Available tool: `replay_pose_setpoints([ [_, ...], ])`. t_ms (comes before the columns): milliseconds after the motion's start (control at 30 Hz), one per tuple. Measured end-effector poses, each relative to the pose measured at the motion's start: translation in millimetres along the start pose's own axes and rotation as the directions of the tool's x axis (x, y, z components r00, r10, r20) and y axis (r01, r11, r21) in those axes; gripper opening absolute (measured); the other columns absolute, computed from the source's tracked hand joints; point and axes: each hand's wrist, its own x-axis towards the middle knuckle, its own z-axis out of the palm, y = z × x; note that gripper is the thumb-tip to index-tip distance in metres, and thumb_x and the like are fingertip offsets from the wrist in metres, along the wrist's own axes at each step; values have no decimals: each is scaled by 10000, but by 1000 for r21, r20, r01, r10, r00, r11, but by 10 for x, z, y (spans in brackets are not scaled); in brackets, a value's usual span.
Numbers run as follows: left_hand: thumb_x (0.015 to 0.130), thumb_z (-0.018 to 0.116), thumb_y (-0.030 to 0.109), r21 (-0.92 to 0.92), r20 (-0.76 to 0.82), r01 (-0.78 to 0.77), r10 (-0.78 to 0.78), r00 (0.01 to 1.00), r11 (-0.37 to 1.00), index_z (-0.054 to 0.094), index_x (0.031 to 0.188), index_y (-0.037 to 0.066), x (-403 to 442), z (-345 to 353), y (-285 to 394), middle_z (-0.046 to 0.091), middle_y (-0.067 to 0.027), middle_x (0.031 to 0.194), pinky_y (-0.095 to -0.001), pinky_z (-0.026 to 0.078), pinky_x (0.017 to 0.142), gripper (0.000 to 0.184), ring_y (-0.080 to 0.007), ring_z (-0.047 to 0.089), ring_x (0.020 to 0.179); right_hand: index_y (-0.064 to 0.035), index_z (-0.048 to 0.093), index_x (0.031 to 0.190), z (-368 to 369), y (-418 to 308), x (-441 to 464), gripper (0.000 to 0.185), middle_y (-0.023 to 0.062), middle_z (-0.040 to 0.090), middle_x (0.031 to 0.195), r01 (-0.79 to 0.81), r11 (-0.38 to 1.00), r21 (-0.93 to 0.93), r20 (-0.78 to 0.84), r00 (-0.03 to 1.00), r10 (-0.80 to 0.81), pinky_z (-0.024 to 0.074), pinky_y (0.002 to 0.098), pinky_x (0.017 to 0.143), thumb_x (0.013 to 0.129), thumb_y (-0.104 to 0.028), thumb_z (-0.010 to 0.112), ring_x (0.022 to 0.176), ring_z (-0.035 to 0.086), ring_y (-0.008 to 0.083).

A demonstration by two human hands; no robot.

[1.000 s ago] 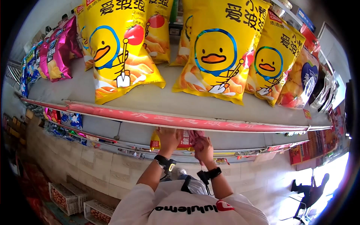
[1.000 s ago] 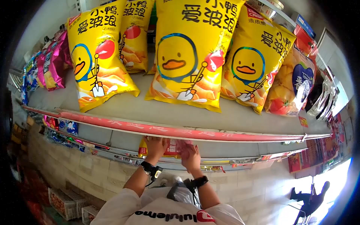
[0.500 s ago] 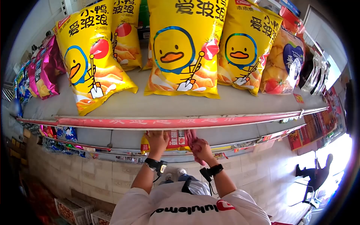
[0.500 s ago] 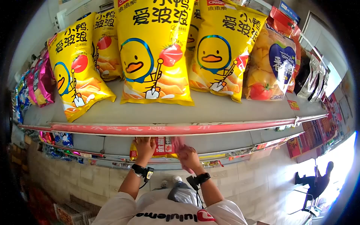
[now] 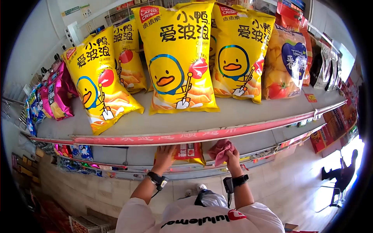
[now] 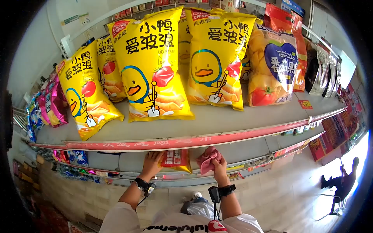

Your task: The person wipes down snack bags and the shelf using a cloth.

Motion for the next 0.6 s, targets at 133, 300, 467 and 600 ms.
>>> replay_pose_setpoints([
  [133, 522, 733, 176, -199, -173, 20, -55, 983, 980, 500, 1055, 95, -31, -112, -229, 565, -96, 975, -405, 367, 820, 588, -283, 510, 930, 20, 484, 1022, -42, 24, -20, 265, 75, 553, 935, 39, 999, 1, -49, 998, -39, 466, 259, 710, 763, -34, 464, 822, 563, 159],
  [300, 516, 736, 102, -510, -234, 143, -297, 926, 848, 527, 1027, 59, -246, -376, -170, 575, -137, 935, -375, 443, 741, 553, -308, 550, 846, 13, 489, 978, -13, -125, -100, 281, 69, 557, 888, 128, 989, -69, -54, 990, -131, 461, 264, 717, 698, 36, 475, 790, 555, 153],
  [467, 583, 726, 64, -911, -30, 172, -475, 879, 375, 514, 1042, -7, -366, -479, 198, 580, -86, 951, -274, 436, 777, 511, -165, 546, 886, 25, 470, 995, 336, -247, -236, 315, 61, 549, 895, 206, 959, -194, 32, 979, -204, 435, 249, 752, 682, 59, 451, 818, 535, 130],
  [600, 640, 697, 45, -921, 336, 172, -490, 804, -349, 493, 1035, 6, -379, -350, 435, 555, -38, 958, -253, 430, 752, 447, -108, 528, 843, 24, 445, 1035, 519, -111, -231, 388, 52, 529, 923, 297, 908, -297, 184, 950, -251, 404, 246, 780, 648, 48, 467, 867, 500, 123],
])
